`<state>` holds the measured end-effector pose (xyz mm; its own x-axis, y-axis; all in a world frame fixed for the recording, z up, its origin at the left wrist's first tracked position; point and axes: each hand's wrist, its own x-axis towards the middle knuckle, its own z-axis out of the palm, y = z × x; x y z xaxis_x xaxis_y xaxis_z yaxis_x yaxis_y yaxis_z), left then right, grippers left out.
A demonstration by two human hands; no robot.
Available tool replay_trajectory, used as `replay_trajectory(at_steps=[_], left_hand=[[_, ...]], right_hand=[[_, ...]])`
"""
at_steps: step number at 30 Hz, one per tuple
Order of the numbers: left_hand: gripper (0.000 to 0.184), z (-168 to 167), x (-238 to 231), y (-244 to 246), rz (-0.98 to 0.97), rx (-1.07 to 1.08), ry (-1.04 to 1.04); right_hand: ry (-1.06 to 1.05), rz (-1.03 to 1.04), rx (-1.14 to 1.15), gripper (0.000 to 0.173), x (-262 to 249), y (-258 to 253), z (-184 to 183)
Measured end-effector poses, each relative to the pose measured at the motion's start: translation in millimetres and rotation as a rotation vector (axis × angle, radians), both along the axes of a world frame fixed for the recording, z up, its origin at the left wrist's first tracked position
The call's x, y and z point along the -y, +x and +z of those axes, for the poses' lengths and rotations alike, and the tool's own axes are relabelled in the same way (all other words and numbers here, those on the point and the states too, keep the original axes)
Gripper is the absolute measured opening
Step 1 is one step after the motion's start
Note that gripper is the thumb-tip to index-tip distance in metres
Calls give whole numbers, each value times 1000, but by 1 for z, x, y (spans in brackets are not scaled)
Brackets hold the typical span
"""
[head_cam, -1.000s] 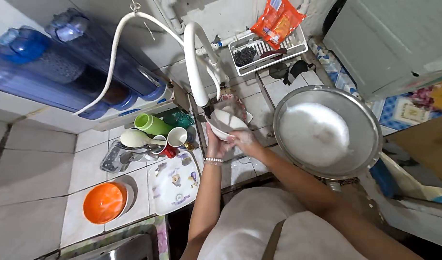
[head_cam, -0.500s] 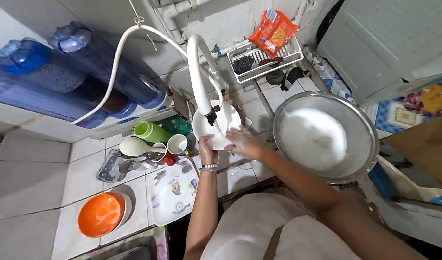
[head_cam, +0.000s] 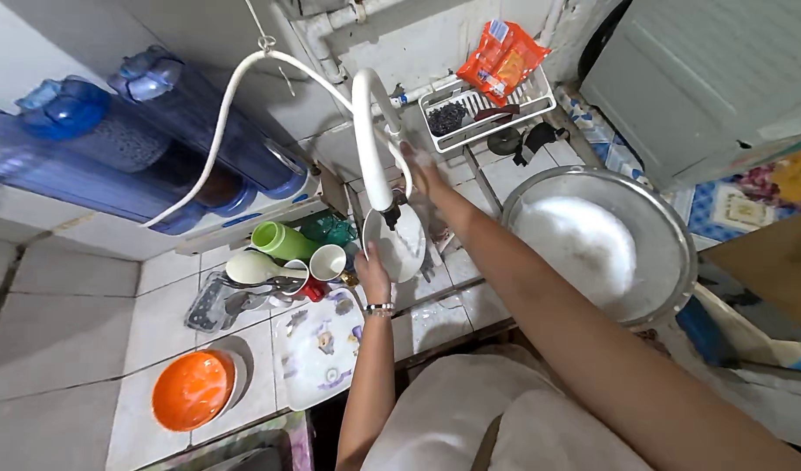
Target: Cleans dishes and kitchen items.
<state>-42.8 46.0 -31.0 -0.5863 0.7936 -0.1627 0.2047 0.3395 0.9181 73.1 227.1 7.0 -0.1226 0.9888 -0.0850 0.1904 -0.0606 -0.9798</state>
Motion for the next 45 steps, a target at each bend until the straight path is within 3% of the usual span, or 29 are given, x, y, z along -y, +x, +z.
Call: replay_trajectory(at_steps=[2, 4, 7, 10, 13, 14, 16, 18, 20, 23, 26, 29, 31, 34, 35, 36, 39, 40, 42, 44, 45], left_hand=[[47, -4, -1, 5, 0, -33, 42], [46, -13, -3, 12, -29, -101, 128], [52, -32, -5, 27, -154, -335, 319], [71, -37, -10, 45, -275, -525, 546], [86, -28, -18, 70, -383, -592, 749], [88, -22, -21, 82, -439, -585, 791], [85, -12, -29, 112, -563, -567, 812], [78, -7, -37, 147, -705, -554, 744], [68, 2, -43, 183, -867, -535, 585], [76, 4, -54, 228, -1041, -545, 338], [78, -8, -62, 254, -1135, -659, 49], [72, -14, -59, 270, -1108, -650, -127], [68, -7, -62, 277, -1053, -577, -240], [58, -1, -81, 284, -1087, -500, -504], [54, -7, -88, 286, -1097, -507, -561], [52, -15, -94, 288, -1097, -530, -605], [61, -33, -108, 296, -1081, -583, -689], [66, -36, -109, 300, -1078, -602, -707], [70, -43, -109, 306, -1075, -622, -717], [62, -45, -104, 311, -1077, -629, -682], [59, -45, -101, 313, -1065, -634, -661]], right_hand=[[-96, 132, -22, 55, 4, 10, -8], [-48, 348, 177, 52, 13, 25, -36], [-104, 378, 429, 63, 38, 42, -56], [-31, 107, 226, 55, 59, 60, -70], [67, -84, -184, 35, 75, 99, -57], [101, -121, -328, 26, 75, 116, -53], [205, -175, -442, 24, 76, 159, -51], [253, -267, -281, 23, 86, 207, -53], [240, -336, -35, 35, 101, 251, -59], [185, -405, 97, 39, 105, 296, -81], [37, -329, 197, 40, 105, 329, -95], [-101, -183, 407, 39, 109, 346, -87], [-270, -55, 646, 62, 113, 354, -86], [-575, 181, 885, 124, 141, 348, -38], [-599, 252, 949, 128, 155, 344, -26], [-585, 308, 999, 119, 169, 340, -18], [-492, 277, 1009, 50, 197, 329, -27], [-508, 257, 1009, 42, 199, 328, -30], [-531, 284, 1001, 45, 195, 334, -31], [-468, 346, 989, 64, 189, 350, -34], [-413, 369, 982, 65, 187, 359, -37]])
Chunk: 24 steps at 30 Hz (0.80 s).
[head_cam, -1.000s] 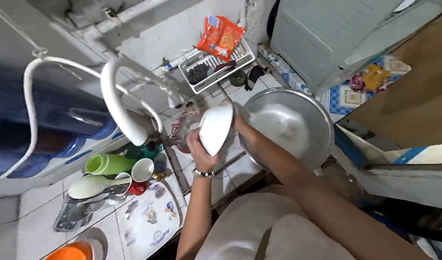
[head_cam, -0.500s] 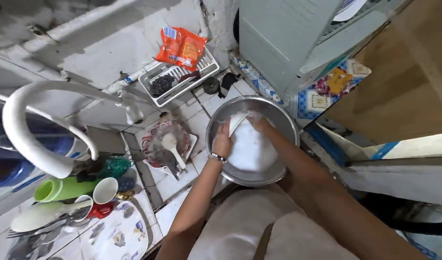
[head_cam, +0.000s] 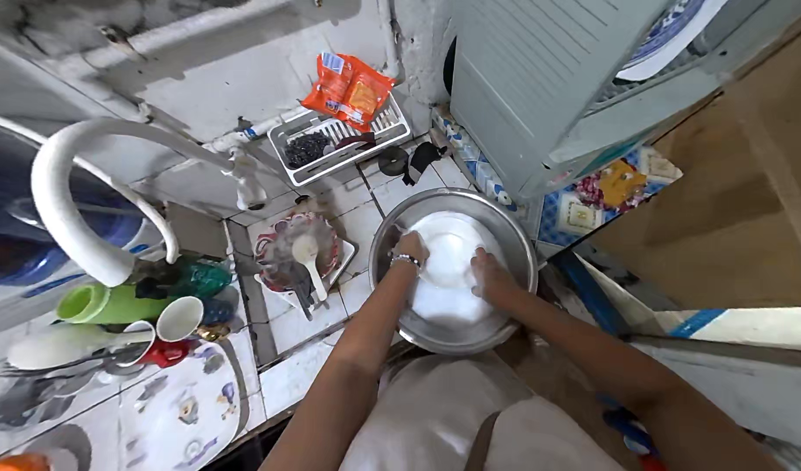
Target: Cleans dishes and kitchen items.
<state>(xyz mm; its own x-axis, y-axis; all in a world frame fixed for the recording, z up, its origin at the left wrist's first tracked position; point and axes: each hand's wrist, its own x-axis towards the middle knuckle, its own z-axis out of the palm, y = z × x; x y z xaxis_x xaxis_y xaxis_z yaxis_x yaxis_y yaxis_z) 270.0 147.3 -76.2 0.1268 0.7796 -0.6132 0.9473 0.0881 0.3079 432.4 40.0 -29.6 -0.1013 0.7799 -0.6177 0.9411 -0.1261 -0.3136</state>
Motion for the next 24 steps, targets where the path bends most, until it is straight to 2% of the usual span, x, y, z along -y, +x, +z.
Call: replay_trajectory(at_steps=[4, 8, 12, 16, 18, 21, 24], left_hand=[[65, 0, 6, 4, 56, 5, 42], [54, -5, 5, 3, 97, 38, 49], [52, -9, 2, 1, 167, 134, 87], [51, -16, -4, -1, 181, 222, 123], [49, -22, -8, 3, 190, 253, 123], [44, -35, -8, 6, 292, 395, 127], [31, -41, -5, 6, 479, 652, 139]], right_hand=[[89, 78, -40, 52, -2, 20, -12], [89, -8, 22, 63, 7, 19, -17], [105, -77, 56, 46, -10, 20, -14], [370, -61, -130, 33, -24, 36, -7], [485, 63, -198, 32, -32, 41, -20], [228, 358, -46, 45, -49, 36, -29], [102, 445, -35, 43, -53, 26, -31]])
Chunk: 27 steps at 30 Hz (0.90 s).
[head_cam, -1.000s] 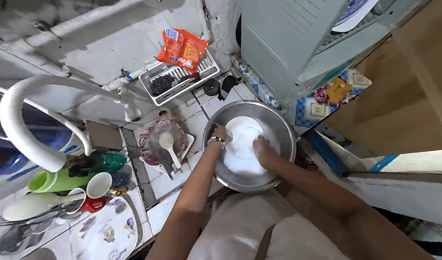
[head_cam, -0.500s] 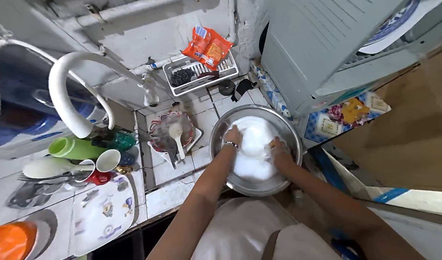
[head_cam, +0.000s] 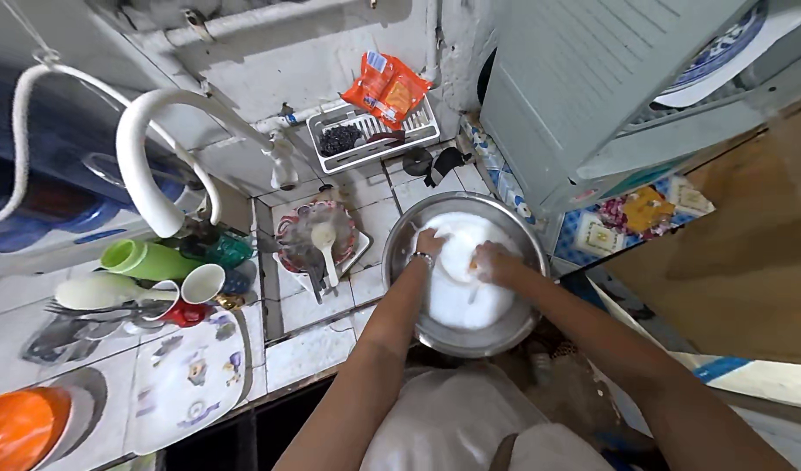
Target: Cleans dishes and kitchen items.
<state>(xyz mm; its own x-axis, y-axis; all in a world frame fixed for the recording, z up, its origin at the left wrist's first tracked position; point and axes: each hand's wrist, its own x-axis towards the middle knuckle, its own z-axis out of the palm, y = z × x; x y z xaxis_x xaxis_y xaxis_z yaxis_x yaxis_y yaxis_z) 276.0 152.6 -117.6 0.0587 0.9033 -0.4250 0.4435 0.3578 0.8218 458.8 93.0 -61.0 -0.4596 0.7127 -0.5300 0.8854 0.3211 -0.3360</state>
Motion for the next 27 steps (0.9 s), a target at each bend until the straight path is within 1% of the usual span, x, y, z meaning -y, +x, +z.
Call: replay_trajectory(at_steps=[1, 3, 5, 6, 8, 9, 11, 14, 16, 18, 19, 21, 23, 25, 26, 27], left_hand=[[31, -1, 0, 0, 45, 72, 1], [34, -3, 1, 0, 89, 146, -16], [38, 1, 2, -1, 81, 150, -43], [39, 5, 2, -2, 80, 151, -53], [42, 15, 1, -4, 74, 133, -78], [45, 19, 1, -5, 59, 94, -102], [53, 19, 0, -7, 19, -4, -159], [52, 14, -2, -7, -62, -78, -148], [50, 12, 0, -5, -59, -35, -86], [46, 7, 1, -3, -19, 25, -29], [45, 5, 2, -1, 13, 51, -11], [41, 5, 2, 3, 67, 86, 12], [38, 8, 3, 6, 99, 132, 23], [35, 12, 3, 6, 101, 170, 33], [35, 14, 2, 4, 83, 150, 27], [36, 16, 0, 1, 54, 107, 11]], right_hand=[[-10, -8, -81, 41, 2, -1, -7], [1, -45, -296, 36, 10, -8, -25], [-104, -132, -401, 34, 12, -30, -22], [-99, -142, -441, 34, 11, -39, -21], [-2, -120, -444, 40, 3, -48, -29], [49, -106, -394, 44, -3, -48, -33], [128, -135, -181, 44, -17, -47, -29], [166, -336, 87, 43, -20, -50, -17], [70, -380, 234, 43, -9, -48, -3], [-75, -360, 321, 40, 6, -46, 11], [-139, -337, 304, 41, 13, -45, 15], [-195, -279, 142, 49, 22, -48, 13], [-145, -253, -105, 54, 20, -57, -3], [-23, -231, -351, 51, 10, -63, -22], [27, -204, -380, 51, 3, -62, -28], [53, -173, -323, 51, -5, -57, -30]])
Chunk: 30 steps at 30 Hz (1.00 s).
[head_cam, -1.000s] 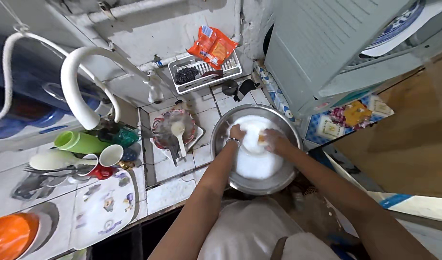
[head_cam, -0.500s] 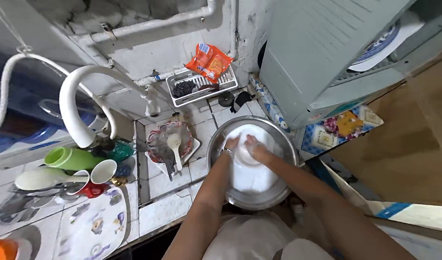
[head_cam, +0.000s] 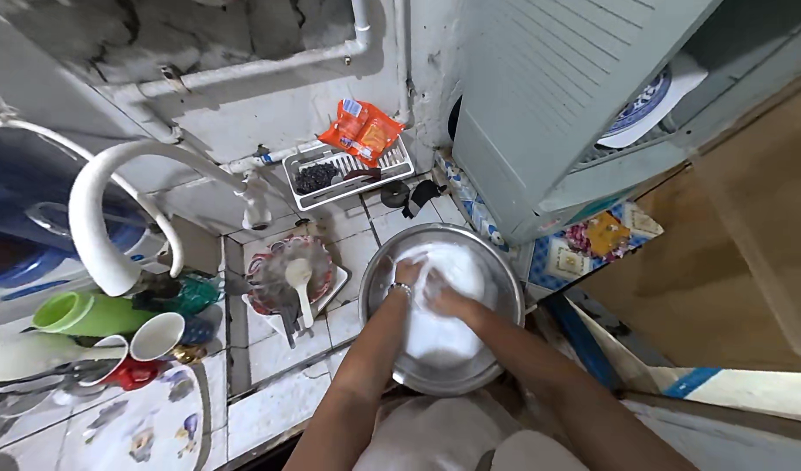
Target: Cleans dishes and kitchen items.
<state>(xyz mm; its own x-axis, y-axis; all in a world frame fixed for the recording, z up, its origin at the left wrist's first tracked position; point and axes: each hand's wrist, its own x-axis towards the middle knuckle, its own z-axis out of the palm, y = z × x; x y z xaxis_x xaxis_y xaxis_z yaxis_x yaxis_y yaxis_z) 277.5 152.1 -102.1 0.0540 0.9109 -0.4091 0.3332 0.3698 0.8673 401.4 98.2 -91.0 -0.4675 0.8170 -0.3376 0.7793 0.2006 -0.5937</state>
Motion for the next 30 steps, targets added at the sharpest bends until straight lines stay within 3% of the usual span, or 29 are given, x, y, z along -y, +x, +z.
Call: replay_trajectory(at_steps=[4, 7, 9, 14, 17, 19, 22, 25, 27, 30], left_hand=[[41, 4, -5, -6, -164, -141, -15], [45, -2, -5, -2, -254, -229, 38], [49, -4, -2, 3, -254, -288, 30], [50, 2, -3, 10, -316, -334, 53], [39, -2, -7, 4, -300, -180, 19], [44, 4, -7, 5, -328, -237, 12], [53, 14, 2, 14, -526, -668, 106], [51, 3, 23, 27, -615, -855, 379], [55, -2, 38, 26, -862, -865, 340], [53, 19, 66, 24, -1202, -830, 85]], right_hand=[[71, -124, 317, 45, -17, 13, 0], [-182, -156, 588, 42, 0, 9, 29], [-328, -45, 520, 40, 14, 11, 44], [-190, 88, 7, 46, 7, 15, 16], [-101, 48, 43, 46, -9, 15, 9], [-31, -61, 143, 48, -13, 21, 1], [-104, -288, 307, 44, -2, 17, 25], [-297, -185, 393, 38, 12, 24, 44], [-361, -75, 368, 39, 24, 35, 40], [-344, -69, 354, 39, 54, 42, 37]])
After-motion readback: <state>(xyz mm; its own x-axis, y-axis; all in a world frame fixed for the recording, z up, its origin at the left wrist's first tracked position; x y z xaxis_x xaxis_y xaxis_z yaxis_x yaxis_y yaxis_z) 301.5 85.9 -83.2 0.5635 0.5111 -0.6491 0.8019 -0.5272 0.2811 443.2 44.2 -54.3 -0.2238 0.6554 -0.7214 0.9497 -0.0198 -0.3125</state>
